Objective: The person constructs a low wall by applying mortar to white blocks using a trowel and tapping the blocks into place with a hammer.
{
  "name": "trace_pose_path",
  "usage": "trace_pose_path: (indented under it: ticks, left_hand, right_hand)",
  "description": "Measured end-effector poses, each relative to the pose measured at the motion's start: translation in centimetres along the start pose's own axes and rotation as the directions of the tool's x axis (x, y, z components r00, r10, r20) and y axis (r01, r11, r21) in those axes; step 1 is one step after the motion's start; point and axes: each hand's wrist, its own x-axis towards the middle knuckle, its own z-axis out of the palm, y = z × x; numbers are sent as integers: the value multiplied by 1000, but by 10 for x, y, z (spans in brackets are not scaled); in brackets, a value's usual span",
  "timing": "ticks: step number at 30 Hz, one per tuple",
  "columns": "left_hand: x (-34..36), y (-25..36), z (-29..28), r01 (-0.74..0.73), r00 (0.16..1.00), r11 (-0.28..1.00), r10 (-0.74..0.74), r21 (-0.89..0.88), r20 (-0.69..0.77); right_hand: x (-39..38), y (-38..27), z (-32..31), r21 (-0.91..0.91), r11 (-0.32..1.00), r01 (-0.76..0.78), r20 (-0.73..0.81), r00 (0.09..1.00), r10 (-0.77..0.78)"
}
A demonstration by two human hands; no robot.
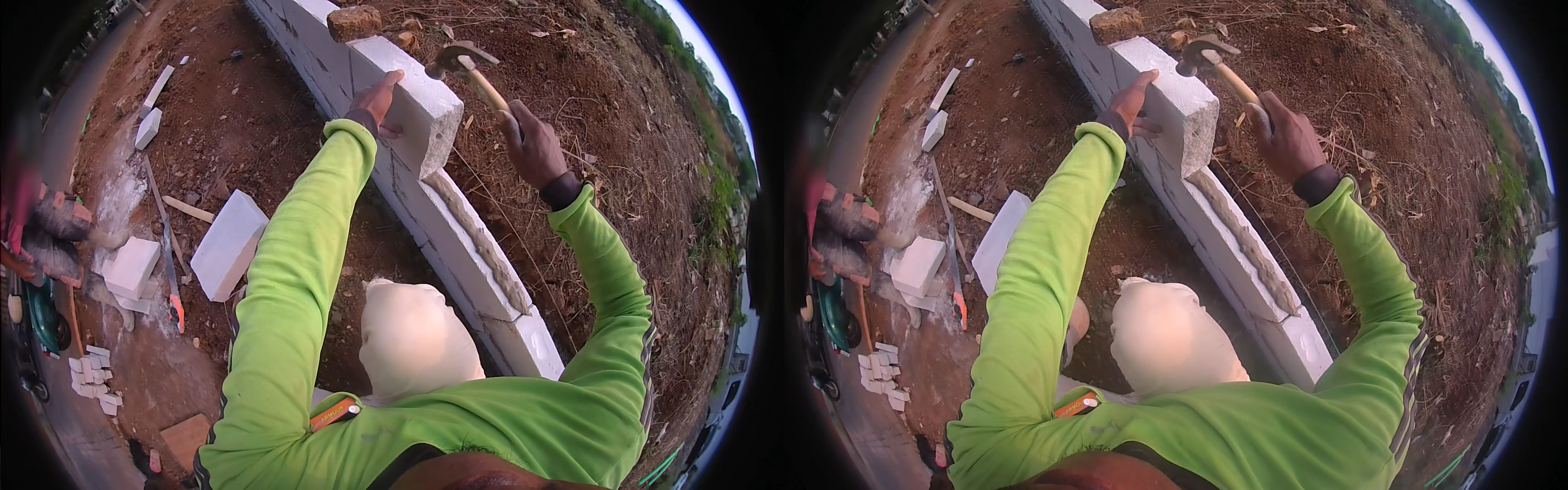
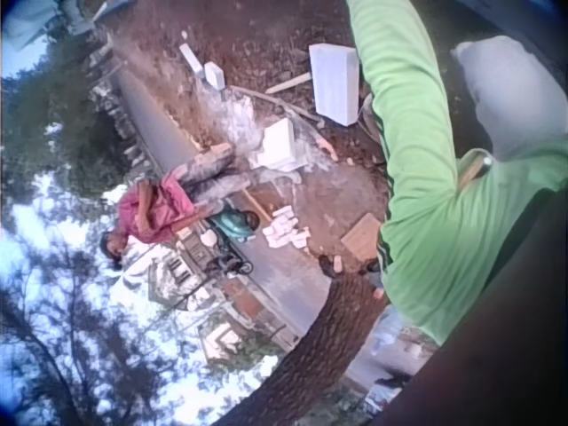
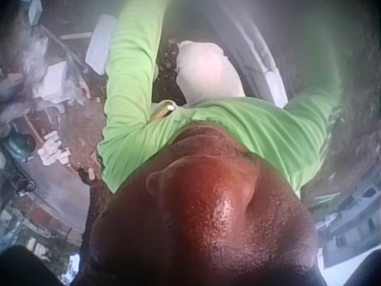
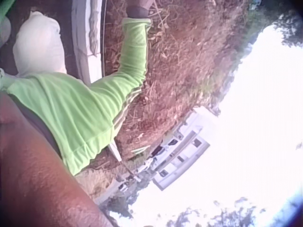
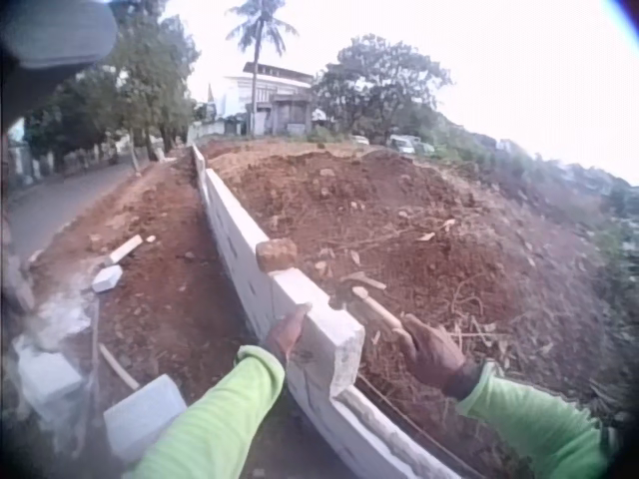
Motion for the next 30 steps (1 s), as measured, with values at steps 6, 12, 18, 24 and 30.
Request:
trace_pose_path:
  ticks: [6, 12, 18, 24, 30]
  left_hand:
    - [45, -11, -9, -97, 995, 990, 100, 105, -23]
    - [41, -8, -8, -118, 993, 986, 118, 118, 10]
    - [29, -5, -1, -141, 990, 986, 139, 90, 29]
    - [37, -5, -4, -138, 990, 982, 133, 129, 41]
    - [3, 2, 8, -32, 997, 999, 29, 44, 71]
  right_hand:
    - [7, -6, -4, 24, 996, 80, 41, 996, -81]
    - [-6, 4, 8, -34, 999, 20, 131, 991, -16]
    - [-14, 2, 20, -91, 996, -3, 123, 992, 14]
    - [-24, 6, 24, -64, 998, 19, 100, 995, -12]
    - [2, 11, 4, 17, 1000, -25, 65, 998, 24]
